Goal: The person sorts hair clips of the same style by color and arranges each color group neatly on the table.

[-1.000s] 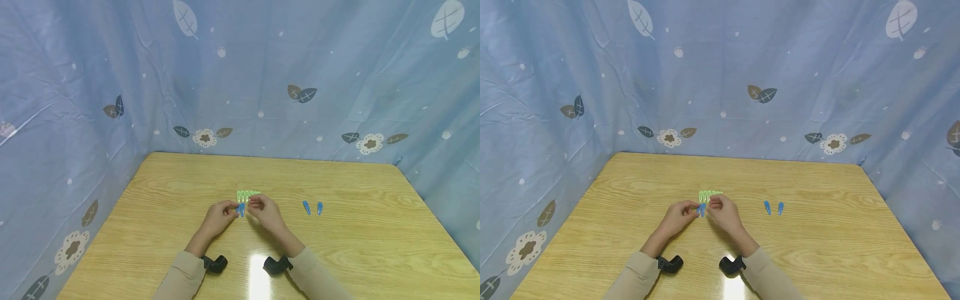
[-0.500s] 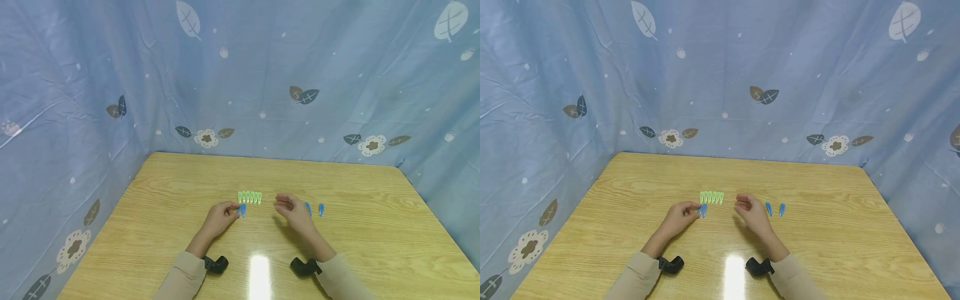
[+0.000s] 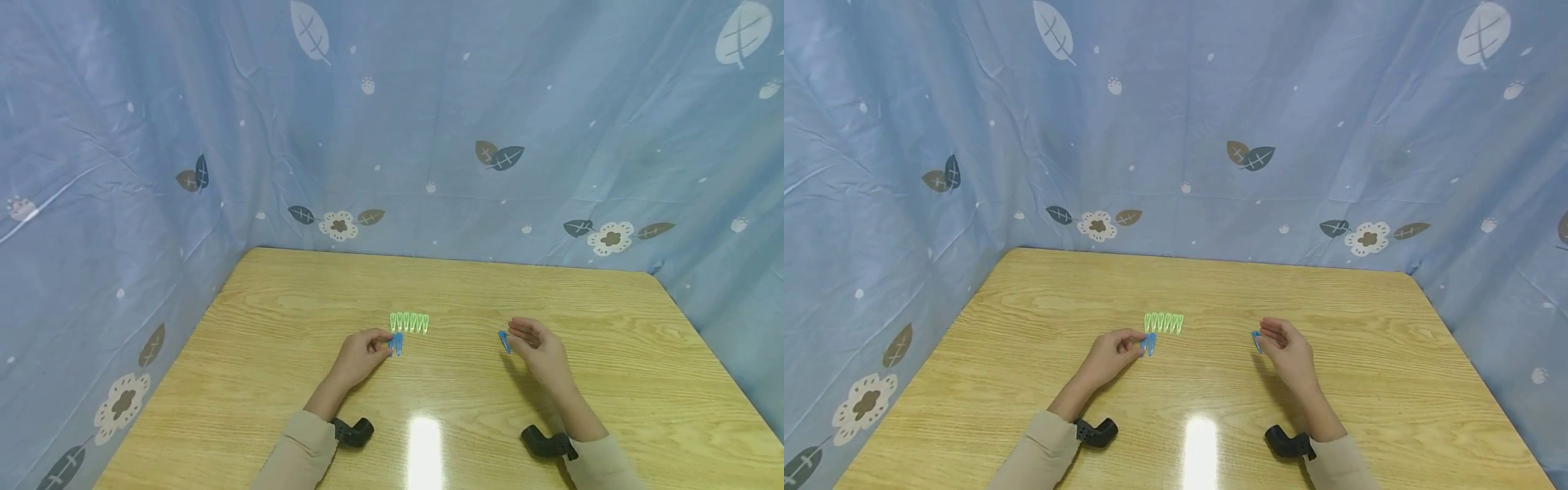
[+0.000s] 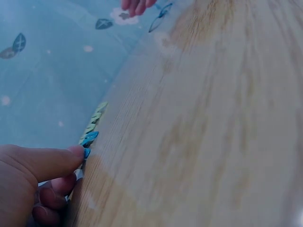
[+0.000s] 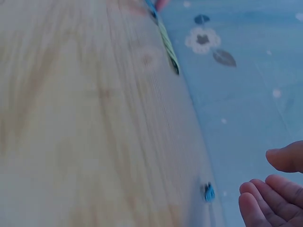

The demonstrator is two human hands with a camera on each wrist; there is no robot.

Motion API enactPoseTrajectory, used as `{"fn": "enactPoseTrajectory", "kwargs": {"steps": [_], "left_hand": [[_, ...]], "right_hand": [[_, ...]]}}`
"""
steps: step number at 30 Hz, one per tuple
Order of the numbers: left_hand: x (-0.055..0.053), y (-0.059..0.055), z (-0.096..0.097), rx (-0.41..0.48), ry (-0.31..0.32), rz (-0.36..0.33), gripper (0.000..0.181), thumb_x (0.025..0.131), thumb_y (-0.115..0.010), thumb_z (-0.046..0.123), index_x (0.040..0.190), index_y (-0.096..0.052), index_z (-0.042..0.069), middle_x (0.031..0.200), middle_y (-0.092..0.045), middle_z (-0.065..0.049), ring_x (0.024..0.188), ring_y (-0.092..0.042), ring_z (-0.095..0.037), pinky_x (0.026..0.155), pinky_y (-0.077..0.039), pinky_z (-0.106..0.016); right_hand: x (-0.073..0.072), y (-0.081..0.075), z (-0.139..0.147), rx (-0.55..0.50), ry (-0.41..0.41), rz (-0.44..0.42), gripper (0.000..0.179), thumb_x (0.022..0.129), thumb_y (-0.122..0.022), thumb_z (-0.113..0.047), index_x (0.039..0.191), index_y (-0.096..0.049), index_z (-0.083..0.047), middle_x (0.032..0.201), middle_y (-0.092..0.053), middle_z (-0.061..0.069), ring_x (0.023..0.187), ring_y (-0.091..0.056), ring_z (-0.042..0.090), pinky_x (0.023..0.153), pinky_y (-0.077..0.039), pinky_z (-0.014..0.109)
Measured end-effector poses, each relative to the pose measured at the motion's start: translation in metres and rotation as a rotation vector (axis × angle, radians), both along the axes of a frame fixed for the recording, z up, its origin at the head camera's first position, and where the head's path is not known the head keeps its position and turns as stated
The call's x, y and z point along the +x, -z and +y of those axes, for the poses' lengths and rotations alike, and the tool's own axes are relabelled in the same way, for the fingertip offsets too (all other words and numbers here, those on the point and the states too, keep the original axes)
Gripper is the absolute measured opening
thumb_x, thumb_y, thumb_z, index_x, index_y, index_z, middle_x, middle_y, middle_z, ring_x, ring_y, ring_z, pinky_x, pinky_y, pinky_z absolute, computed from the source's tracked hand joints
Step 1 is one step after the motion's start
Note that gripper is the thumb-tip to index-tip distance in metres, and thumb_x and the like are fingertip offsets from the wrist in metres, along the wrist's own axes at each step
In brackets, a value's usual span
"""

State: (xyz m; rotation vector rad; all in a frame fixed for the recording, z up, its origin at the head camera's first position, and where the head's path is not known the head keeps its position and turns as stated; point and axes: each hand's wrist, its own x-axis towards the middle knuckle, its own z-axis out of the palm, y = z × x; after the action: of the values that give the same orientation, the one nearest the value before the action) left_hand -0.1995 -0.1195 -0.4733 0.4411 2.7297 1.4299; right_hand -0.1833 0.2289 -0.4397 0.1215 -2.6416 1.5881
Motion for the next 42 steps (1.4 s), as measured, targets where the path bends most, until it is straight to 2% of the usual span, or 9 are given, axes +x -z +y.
{"fn": "enactPoseTrajectory", "kwargs": {"steps": [4, 7, 14, 20, 22, 25, 28, 37, 42], "left_hand": [[0.000, -0.001, 0.000, -0.001, 0.000, -0.005, 0.022, 0.087, -0.071, 0.013, 0.108, -0.070, 0.008, 0.073, -0.055, 0.005, 0.061, -0.047, -0.009, 0.054, -0.043, -0.022], [0.000, 0.000, 0.000, 0.001, 0.001, -0.005, 0.022, 0.087, -0.071, 0.013, 0.108, -0.070, 0.008, 0.073, -0.055, 0.005, 0.061, -0.047, -0.009, 0.054, -0.043, -0.022], [0.000, 0.000, 0.000, 0.006, 0.004, -0.002, 0.022, 0.087, -0.070, 0.012, 0.108, -0.070, 0.007, 0.073, -0.055, 0.006, 0.061, -0.047, -0.009, 0.055, -0.043, -0.022], [0.001, 0.000, 0.000, 0.011, 0.012, -0.001, 0.022, 0.088, -0.070, 0.012, 0.109, -0.070, 0.006, 0.073, -0.054, 0.006, 0.061, -0.047, -0.009, 0.054, -0.043, -0.022], [0.000, 0.000, 0.000, 0.011, 0.013, 0.000, 0.022, 0.088, -0.070, 0.012, 0.109, -0.070, 0.007, 0.073, -0.054, 0.005, 0.062, -0.047, -0.009, 0.055, -0.043, -0.022], [-0.001, 0.001, -0.001, 0.011, 0.010, 0.001, 0.022, 0.088, -0.070, 0.013, 0.109, -0.070, 0.007, 0.073, -0.055, 0.005, 0.062, -0.047, -0.009, 0.055, -0.043, -0.023], [-0.001, 0.002, -0.001, 0.005, 0.007, 0.001, 0.022, 0.088, -0.070, 0.013, 0.109, -0.070, 0.008, 0.073, -0.055, 0.006, 0.061, -0.047, -0.009, 0.054, -0.043, -0.023], [0.000, 0.003, -0.002, 0.006, 0.019, -0.013, 0.023, 0.089, -0.069, 0.013, 0.111, -0.069, 0.007, 0.074, -0.054, 0.005, 0.062, -0.047, -0.010, 0.055, -0.043, -0.022], [0.000, 0.002, -0.002, 0.009, 0.022, -0.018, 0.023, 0.089, -0.069, 0.013, 0.111, -0.069, 0.007, 0.074, -0.054, 0.005, 0.062, -0.047, -0.010, 0.055, -0.043, -0.022]], "right_hand": [[0.005, 0.000, 0.015, 0.005, 0.033, 0.020, 0.045, 0.096, -0.060, -0.020, 0.132, -0.048, 0.005, 0.127, -0.056, 0.023, 0.105, -0.055, 0.001, 0.082, -0.042, 0.006], [0.008, 0.001, 0.023, 0.021, 0.062, 0.035, 0.045, 0.096, -0.060, -0.020, 0.131, -0.049, 0.006, 0.126, -0.056, 0.024, 0.100, -0.052, -0.008, 0.081, -0.042, 0.005], [0.009, 0.008, 0.032, 0.080, 0.135, 0.011, 0.044, 0.095, -0.062, -0.018, 0.128, -0.050, 0.008, 0.122, -0.058, 0.026, 0.090, -0.048, -0.019, 0.077, -0.041, 0.003], [0.006, 0.010, 0.032, 0.111, 0.168, -0.050, 0.044, 0.094, -0.063, -0.018, 0.126, -0.052, 0.009, 0.119, -0.060, 0.027, 0.084, -0.048, -0.019, 0.072, -0.044, 0.006], [0.005, 0.009, 0.031, 0.125, 0.183, -0.072, 0.044, 0.093, -0.064, -0.019, 0.126, -0.052, 0.009, 0.119, -0.060, 0.026, 0.087, -0.055, -0.011, 0.071, -0.045, 0.007], [0.003, 0.008, 0.029, 0.173, 0.195, -0.084, 0.044, 0.093, -0.065, -0.020, 0.125, -0.053, 0.008, 0.118, -0.061, 0.025, 0.096, -0.064, 0.013, 0.068, -0.046, 0.009], [0.000, 0.007, 0.025, 0.234, 0.205, -0.085, 0.042, 0.091, -0.066, -0.018, 0.122, -0.055, 0.009, 0.113, -0.063, 0.025, 0.102, -0.062, 0.037, 0.065, -0.046, 0.012], [-0.014, 0.004, 0.018, 0.343, 0.211, -0.120, 0.034, 0.089, -0.063, -0.008, 0.115, -0.057, 0.013, 0.099, -0.063, 0.024, 0.091, -0.061, 0.037, 0.072, -0.052, 0.040], [-0.014, 0.002, 0.021, 0.320, 0.214, -0.124, 0.032, 0.088, -0.062, -0.004, 0.115, -0.059, 0.012, 0.098, -0.063, 0.023, 0.092, -0.061, 0.038, 0.068, -0.051, 0.036]]}}
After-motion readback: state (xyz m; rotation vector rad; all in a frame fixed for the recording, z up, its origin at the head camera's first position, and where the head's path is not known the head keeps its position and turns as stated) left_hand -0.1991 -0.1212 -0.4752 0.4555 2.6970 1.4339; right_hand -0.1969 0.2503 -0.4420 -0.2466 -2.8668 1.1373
